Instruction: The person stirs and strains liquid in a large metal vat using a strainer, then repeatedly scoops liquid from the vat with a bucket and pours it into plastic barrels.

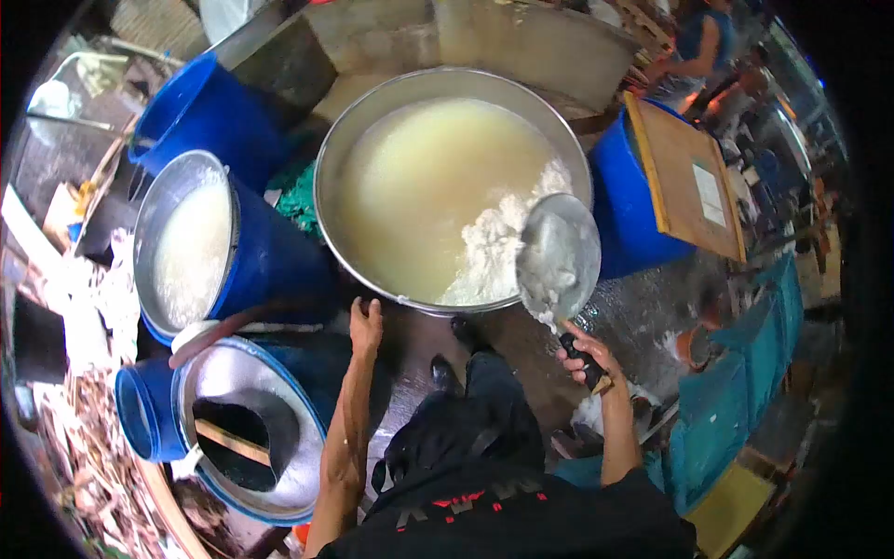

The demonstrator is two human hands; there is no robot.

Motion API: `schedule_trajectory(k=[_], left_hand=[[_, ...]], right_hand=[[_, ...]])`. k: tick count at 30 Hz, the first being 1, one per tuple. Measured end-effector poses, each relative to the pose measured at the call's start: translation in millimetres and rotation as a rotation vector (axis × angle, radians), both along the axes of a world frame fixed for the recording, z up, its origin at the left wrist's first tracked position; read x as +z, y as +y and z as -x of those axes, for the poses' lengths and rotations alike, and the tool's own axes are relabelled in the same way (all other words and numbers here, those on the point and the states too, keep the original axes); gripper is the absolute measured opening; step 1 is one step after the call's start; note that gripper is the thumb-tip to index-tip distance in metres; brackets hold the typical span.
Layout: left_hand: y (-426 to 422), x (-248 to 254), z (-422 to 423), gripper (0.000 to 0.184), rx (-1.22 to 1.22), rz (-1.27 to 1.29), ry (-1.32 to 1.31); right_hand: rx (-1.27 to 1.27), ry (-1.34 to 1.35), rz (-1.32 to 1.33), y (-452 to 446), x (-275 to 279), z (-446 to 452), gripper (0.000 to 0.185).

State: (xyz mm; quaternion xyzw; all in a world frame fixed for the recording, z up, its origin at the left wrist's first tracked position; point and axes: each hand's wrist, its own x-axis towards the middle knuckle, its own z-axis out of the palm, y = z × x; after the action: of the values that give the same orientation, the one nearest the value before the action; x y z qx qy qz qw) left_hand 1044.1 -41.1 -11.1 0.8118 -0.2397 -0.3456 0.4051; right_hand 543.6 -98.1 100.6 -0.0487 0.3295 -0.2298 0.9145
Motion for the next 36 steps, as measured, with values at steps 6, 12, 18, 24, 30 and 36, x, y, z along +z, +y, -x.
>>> schedule_trajectory(k=[6,12,18,24,30,36], left_hand=[[-49,-2,-29,0.067,0.108,-0.016,0.118],[-66,-31,-52,0.048,-0.105,-0.067,-0.090],[-55,-10,-38,0.045,-0.112,0.001,-0.179],[-50,-35,-45,0.039,-0.050,0.006,-0.228],[-60,16,-17,0.036,0.043,0.040,0.017],[-56,8,-20,0.051,0.062,-0.043,0.022]], right_hand=[[-0.273,-0.602,-0.072,75,-21,16,0.057],[-0.224,-0.236,0.116,27,23,-44,0.063],[0.043,-0.103,0.001,-64,2,-186,0.041],[0.212,-0.283,-0.344,-74,-89,-316,0.016],[0.149,-0.233,-0.479,-80,-116,-327,0.015],[0.019,0.023,-0.274,-119,-136,-293,0.016]])
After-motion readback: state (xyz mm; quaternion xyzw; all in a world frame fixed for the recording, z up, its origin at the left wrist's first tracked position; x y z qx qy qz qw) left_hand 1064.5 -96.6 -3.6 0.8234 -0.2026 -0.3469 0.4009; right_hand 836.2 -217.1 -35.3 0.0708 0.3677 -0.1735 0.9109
